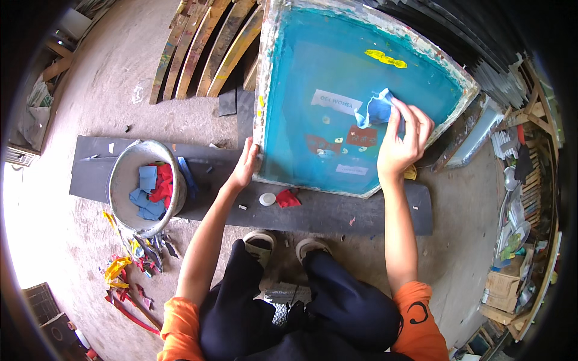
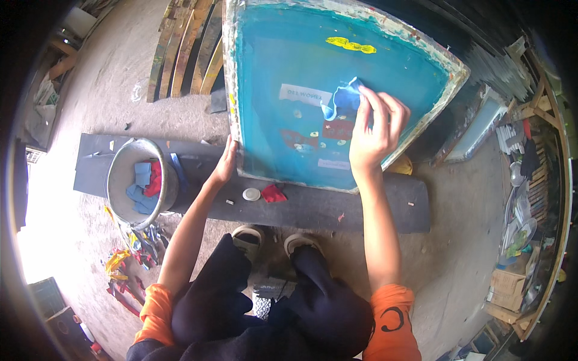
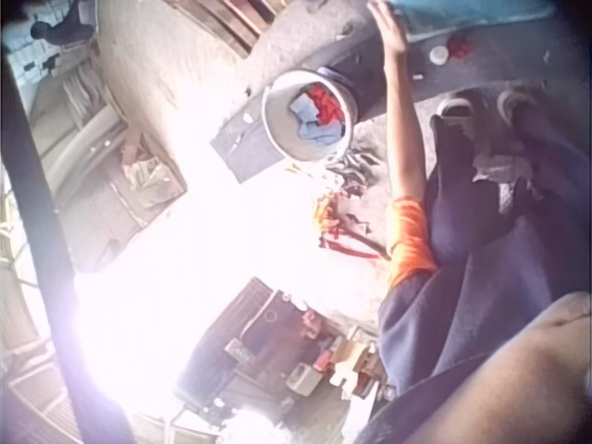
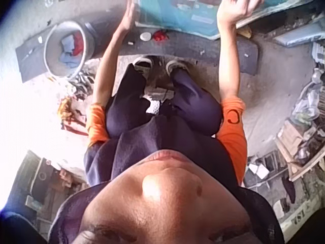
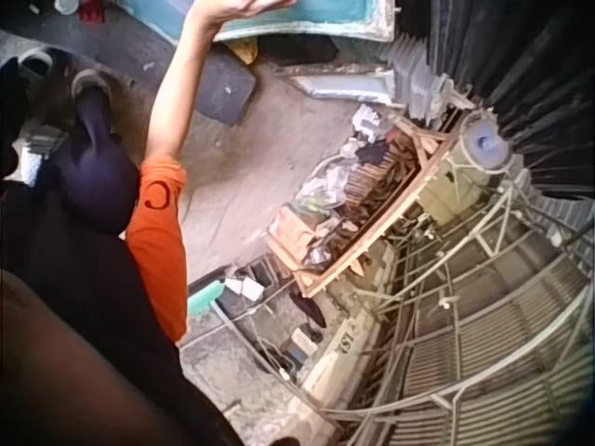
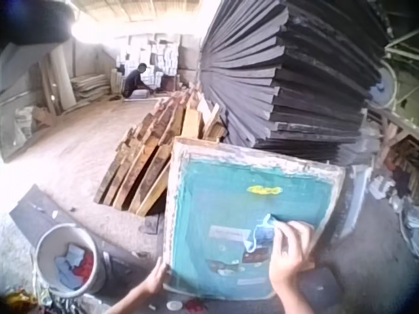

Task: The person sits on the floor and wipes a teal-colored board with a red cloth, then switches to a blue cloth to continue wiping. The person repeatedly applies liquid from a small white bottle onto the red cloth and resumes wiping the board surface.

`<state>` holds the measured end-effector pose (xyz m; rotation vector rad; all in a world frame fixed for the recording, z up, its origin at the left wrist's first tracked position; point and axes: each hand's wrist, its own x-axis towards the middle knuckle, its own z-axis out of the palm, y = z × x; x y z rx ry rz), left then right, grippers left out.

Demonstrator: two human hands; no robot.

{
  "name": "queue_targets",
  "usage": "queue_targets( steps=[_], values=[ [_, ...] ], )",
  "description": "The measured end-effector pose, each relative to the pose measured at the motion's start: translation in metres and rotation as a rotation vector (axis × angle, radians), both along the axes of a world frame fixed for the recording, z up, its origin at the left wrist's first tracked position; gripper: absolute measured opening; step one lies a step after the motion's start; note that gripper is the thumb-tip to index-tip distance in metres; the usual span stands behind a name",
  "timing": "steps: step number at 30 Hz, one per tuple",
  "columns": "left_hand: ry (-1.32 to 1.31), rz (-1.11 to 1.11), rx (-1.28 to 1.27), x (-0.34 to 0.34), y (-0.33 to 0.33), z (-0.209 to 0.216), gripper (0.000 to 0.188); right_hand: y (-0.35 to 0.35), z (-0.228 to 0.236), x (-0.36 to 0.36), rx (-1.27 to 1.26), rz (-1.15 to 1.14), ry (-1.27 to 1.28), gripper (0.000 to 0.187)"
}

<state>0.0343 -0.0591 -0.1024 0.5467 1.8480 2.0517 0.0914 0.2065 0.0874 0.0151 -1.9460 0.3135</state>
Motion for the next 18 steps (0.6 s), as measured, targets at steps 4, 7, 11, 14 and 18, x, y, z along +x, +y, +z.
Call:
queue_targets(
  steps=[4, 7, 11, 14, 18],
  values=[
    [-0.001, 0.06, -0.066, 0.006, 0.009, 0.018, 0.039, -0.003, -0.028, -0.014, 0.131, -0.027, -0.134, 0.043],
    [-0.023, 0.044, -0.063, 0.002, 0.003, 0.01, 0.039, -0.039, -0.069, -0.028, 0.135, -0.105, -0.241, 0.072],
    [-0.048, 0.024, -0.018, 0.002, 0.009, 0.005, 0.038, -0.054, -0.09, -0.031, 0.679, 0.227, -0.568, 0.069],
    [0.019, 0.025, -0.013, 0.0, 0.002, -0.002, 0.038, -0.044, -0.065, -0.044, 0.646, 0.138, -0.466, 0.064],
    [0.022, -0.007, -0.046, -0.002, 0.004, 0.001, 0.038, -0.047, -0.067, -0.04, 0.478, 0.113, -0.488, 0.061]
  ],
)
